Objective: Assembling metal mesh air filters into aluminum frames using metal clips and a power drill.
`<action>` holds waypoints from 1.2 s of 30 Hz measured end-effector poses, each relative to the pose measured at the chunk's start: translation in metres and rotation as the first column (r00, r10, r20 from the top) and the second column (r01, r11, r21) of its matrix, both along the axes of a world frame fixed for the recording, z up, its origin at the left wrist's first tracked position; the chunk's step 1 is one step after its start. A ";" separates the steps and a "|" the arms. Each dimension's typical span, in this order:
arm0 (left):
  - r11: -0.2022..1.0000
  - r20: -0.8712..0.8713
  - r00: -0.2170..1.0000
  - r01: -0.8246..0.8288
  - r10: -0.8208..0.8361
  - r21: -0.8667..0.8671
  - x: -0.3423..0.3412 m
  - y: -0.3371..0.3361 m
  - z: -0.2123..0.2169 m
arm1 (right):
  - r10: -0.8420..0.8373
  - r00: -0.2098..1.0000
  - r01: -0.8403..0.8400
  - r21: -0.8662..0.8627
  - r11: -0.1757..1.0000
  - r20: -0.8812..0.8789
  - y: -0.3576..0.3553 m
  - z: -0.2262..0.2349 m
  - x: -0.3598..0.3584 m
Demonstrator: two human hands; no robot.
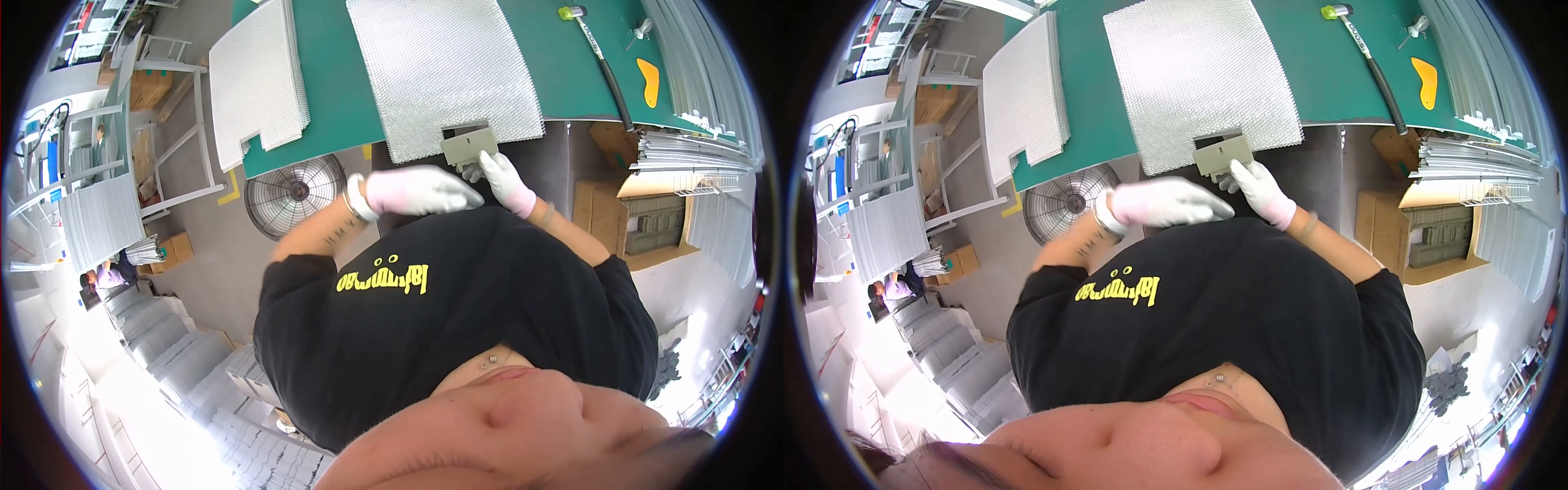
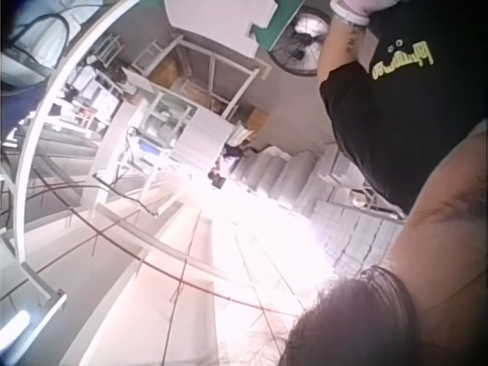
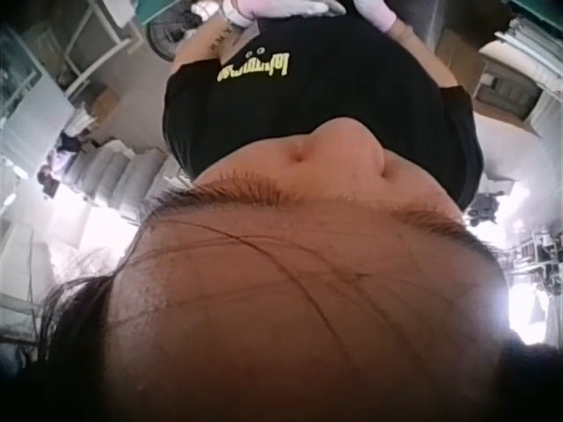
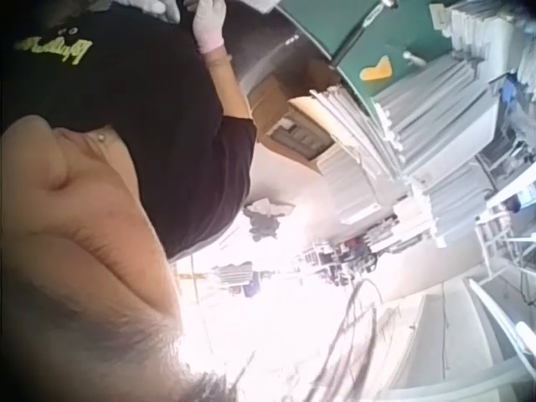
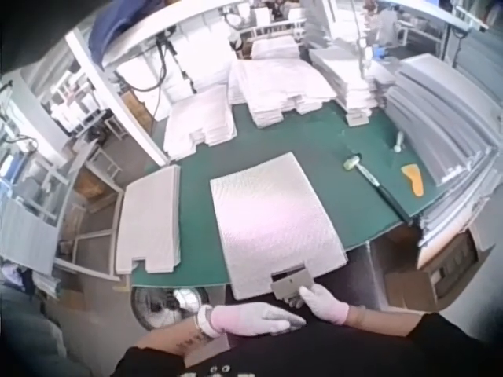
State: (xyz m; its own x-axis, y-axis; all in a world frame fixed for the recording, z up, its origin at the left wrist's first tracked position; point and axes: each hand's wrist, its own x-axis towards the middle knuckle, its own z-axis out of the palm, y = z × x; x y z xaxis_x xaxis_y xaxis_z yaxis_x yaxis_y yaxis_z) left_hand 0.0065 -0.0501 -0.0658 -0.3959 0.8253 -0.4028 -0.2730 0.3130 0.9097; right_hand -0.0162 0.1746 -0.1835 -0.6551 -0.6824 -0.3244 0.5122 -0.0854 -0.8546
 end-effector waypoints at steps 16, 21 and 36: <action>0.659 -0.950 0.226 -0.684 -0.215 -0.312 -0.061 0.085 -0.024 | -0.578 0.808 0.582 0.005 0.813 -0.115 0.032 0.005 -0.015; 0.681 -0.956 0.243 -0.674 -0.162 -0.287 -0.054 0.087 -0.022 | -0.605 0.796 0.605 0.003 0.796 -0.006 0.028 0.032 -0.008; 0.732 -0.922 0.211 -0.562 -0.324 -0.386 -0.081 0.070 -0.022 | -0.607 0.787 0.603 0.066 0.795 0.109 0.000 0.033 -0.019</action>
State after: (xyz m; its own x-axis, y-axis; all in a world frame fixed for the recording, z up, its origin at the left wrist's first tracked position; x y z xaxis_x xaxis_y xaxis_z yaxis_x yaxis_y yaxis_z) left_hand -0.0747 0.0194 -0.0873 -0.8695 0.4905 0.0579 0.4939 0.8630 0.1063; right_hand -0.0351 0.1749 -0.1509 -0.8864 -0.1494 -0.4382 0.4600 -0.3903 -0.7975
